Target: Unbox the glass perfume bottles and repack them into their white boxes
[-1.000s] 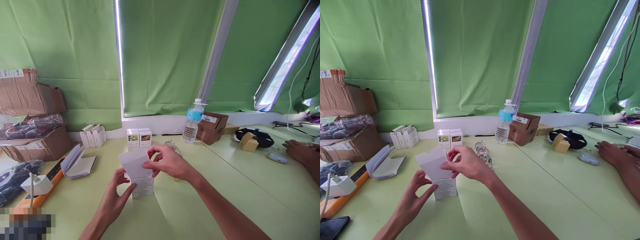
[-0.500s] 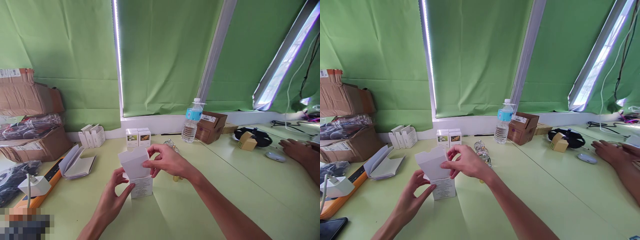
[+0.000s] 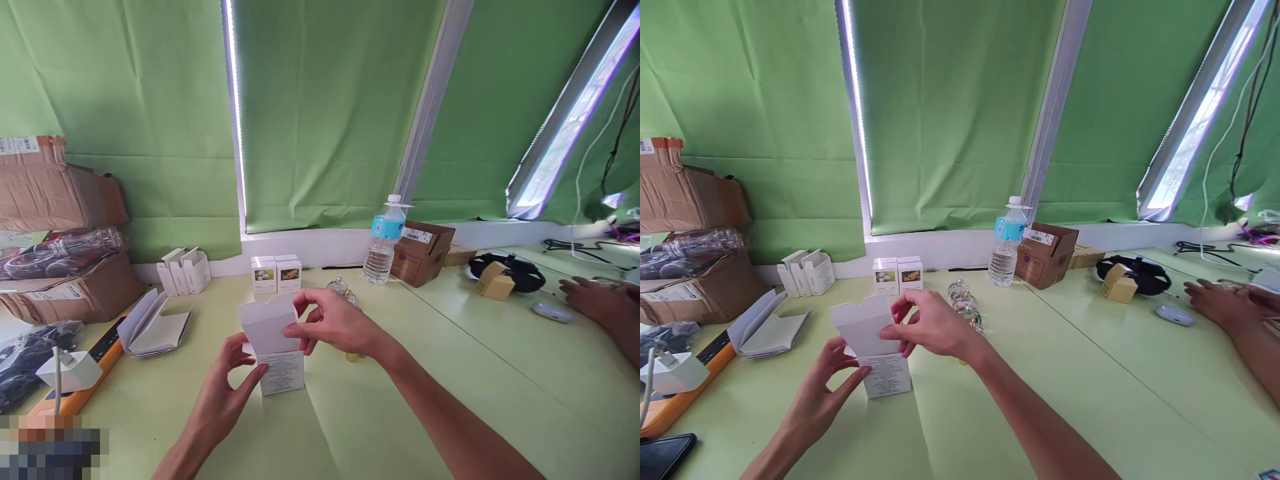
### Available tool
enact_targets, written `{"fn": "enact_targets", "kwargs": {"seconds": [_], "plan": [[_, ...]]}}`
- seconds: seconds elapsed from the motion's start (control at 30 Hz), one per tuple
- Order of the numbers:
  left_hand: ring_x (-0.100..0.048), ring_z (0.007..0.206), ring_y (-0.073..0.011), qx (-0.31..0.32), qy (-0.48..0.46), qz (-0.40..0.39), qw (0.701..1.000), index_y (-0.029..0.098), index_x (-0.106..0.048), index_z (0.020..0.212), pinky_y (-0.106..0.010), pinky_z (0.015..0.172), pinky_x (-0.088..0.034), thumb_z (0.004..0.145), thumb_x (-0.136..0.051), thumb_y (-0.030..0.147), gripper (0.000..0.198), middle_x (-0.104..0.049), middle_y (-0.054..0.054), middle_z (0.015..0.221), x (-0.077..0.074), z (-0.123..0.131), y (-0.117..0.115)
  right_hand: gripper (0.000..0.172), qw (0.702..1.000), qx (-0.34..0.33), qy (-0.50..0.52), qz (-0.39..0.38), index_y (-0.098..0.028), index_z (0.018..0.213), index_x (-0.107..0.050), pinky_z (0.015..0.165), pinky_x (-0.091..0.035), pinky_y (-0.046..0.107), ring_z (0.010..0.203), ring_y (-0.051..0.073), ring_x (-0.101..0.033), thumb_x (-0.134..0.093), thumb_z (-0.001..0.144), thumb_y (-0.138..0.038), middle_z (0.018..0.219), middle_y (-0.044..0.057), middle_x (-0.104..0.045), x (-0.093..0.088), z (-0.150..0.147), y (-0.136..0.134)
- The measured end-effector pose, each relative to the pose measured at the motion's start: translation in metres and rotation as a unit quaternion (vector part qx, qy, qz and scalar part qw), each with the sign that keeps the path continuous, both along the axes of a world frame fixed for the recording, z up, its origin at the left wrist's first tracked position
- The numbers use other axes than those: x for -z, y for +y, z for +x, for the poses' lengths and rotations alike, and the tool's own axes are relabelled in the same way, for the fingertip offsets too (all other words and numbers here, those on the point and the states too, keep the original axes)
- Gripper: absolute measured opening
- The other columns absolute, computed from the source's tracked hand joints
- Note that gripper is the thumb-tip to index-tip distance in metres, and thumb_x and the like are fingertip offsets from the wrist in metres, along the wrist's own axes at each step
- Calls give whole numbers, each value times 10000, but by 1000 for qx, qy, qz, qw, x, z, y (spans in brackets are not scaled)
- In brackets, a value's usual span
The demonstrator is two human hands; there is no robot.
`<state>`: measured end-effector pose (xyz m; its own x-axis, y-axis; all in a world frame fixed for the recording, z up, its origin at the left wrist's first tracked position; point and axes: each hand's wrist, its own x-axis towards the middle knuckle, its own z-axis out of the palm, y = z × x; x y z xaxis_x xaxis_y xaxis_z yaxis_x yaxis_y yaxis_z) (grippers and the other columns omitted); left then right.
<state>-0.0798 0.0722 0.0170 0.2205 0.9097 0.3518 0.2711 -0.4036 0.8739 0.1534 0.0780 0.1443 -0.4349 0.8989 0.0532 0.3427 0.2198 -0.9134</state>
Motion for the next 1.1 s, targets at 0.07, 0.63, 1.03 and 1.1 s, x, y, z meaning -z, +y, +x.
{"fn": "enact_targets", "kwargs": {"seconds": [0.07,0.63,1.03,1.1], "plan": [[-664,991,-189,-4,5,-7,1000,299,-408,1201,-391,912,-534,884,-608,393,387,-657,-20,1160,0,0,0,412,999,1,-44,22,-191,980,-612,595,-539,283,682,178,-680,-752,735,-491,882,29,-681,0,2,0],[-669,952,-221,-52,1,-28,998,301,-452,1176,-398,843,-541,834,-626,488,427,-651,-31,1132,2,6,-5,116,916,83,-209,332,-230,855,-707,865,-453,300,1066,172,-547,-605,908,-250,1105,25,-601,-6,-8,-23],[-656,981,-230,-44,38,-20,998,317,-425,1200,-440,872,-535,856,-610,475,422,-626,-43,1171,2,4,-5,319,884,8,-317,344,-170,673,-667,1015,-424,371,1290,225,-430,-488,936,-158,1317,93,-553,14,-20,-27],[-663,970,-225,-47,28,-11,998,324,-401,1239,-438,874,-538,854,-618,464,464,-628,-45,1182,3,4,-5,345,887,-6,-314,338,-165,611,-645,981,-447,348,1259,220,-462,-499,924,-146,1264,95,-588,15,-21,-25]]}}
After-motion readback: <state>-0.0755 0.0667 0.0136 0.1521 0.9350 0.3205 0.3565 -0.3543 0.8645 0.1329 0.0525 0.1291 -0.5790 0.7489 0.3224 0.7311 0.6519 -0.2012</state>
